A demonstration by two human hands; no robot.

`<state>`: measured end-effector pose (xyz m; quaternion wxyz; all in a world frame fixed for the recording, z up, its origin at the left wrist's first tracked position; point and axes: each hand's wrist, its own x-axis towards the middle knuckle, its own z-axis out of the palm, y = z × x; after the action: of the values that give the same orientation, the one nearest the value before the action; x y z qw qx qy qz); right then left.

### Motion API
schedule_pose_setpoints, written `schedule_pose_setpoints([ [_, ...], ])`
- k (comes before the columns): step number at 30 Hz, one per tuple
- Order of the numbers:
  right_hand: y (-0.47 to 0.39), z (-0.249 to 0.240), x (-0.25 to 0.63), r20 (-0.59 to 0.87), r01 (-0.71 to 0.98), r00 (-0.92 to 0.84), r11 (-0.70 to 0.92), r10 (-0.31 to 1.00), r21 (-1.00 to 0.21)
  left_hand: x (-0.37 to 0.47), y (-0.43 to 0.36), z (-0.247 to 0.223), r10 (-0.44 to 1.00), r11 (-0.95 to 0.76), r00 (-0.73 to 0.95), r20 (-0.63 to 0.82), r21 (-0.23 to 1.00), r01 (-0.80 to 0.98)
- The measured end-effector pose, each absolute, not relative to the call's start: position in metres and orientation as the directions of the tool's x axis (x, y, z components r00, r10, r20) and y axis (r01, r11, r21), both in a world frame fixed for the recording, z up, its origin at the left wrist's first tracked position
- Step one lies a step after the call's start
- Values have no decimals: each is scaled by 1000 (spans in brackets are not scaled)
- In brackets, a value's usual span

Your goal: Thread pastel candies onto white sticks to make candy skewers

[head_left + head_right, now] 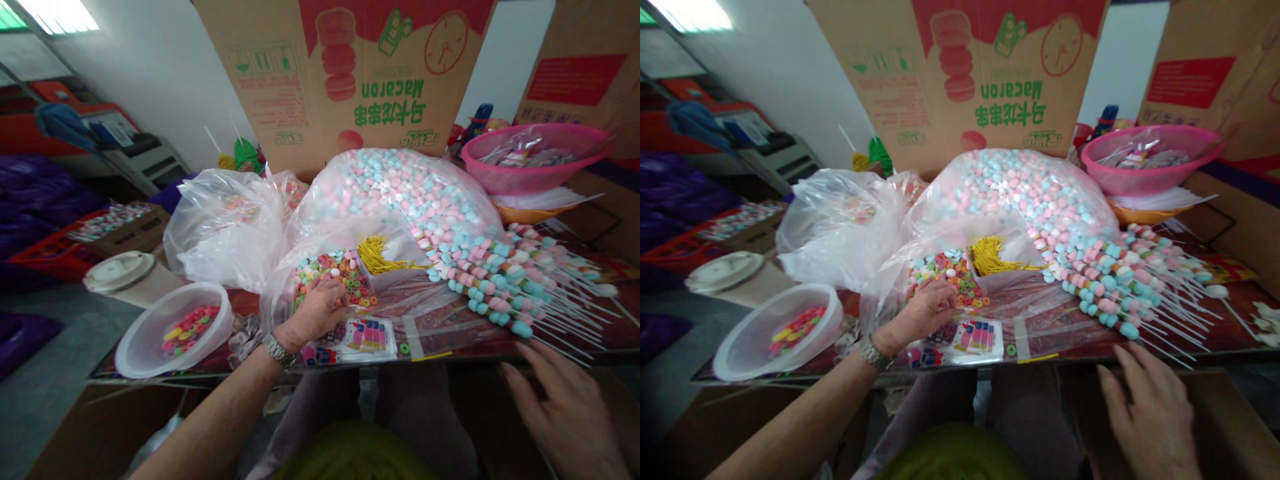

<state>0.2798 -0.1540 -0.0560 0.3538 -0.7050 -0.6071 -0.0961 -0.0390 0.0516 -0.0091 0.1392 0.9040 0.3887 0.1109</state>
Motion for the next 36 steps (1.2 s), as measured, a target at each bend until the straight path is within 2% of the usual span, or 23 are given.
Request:
schedule_pose_setpoints([
  [2, -111, -45, 237, 630, 927, 136, 126, 765, -353, -38, 47, 5, 746, -636, 655, 123, 426, 644],
  [5, -63, -21, 177, 651, 823, 48, 339, 758, -456, -35, 33, 30, 771, -542, 624, 126, 644, 540],
  [8, -44, -3, 144, 555, 658, -49, 445, 830, -608, -32, 15, 46, 756, -328, 655, -10, 860, 391],
  [10, -44, 1, 139, 442, 572, -66, 397, 895, -718, -30, 7, 47, 727, -191, 679, -101, 920, 341],
  [13, -51, 2, 147, 301, 481, -19, 272, 954, -834, -26, 3, 38, 740, -156, 663, -116, 928, 338],
  [15, -56, 2, 155, 276, 448, -28, 259, 961, -856, -22, 4, 30, 736, -201, 672, -86, 919, 339],
  [20, -58, -1, 165, 278, 533, -52, 262, 959, -805, -10, 10, 20, 711, -212, 702, -47, 937, 277],
  [25, -57, -12, 168, 324, 619, -145, 341, 935, -707, -8, 15, 14, 767, -52, 633, -110, 971, 232],
  [27, -48, -10, 176, 262, 659, -174, 310, 949, -686, -11, 18, 11, 783, -21, 612, -114, 978, 209],
  [29, -25, -1, 190, 191, 753, -81, 186, 978, -631, -15, 20, 8, 817, -82, 575, -50, 976, 200],
  [31, 12, 14, 208, 203, 835, 111, 20, 973, -550, -20, 23, 7, 847, -179, 530, 46, 963, 203],
  [33, 60, 30, 224, 250, 852, 233, -74, 940, -518, -27, 26, 6, 859, -291, 486, 158, 934, 209],
  [36, 127, 43, 234, 246, 838, 341, -175, 907, -517, -36, 26, 7, 827, -458, 463, 320, 861, 223],
])
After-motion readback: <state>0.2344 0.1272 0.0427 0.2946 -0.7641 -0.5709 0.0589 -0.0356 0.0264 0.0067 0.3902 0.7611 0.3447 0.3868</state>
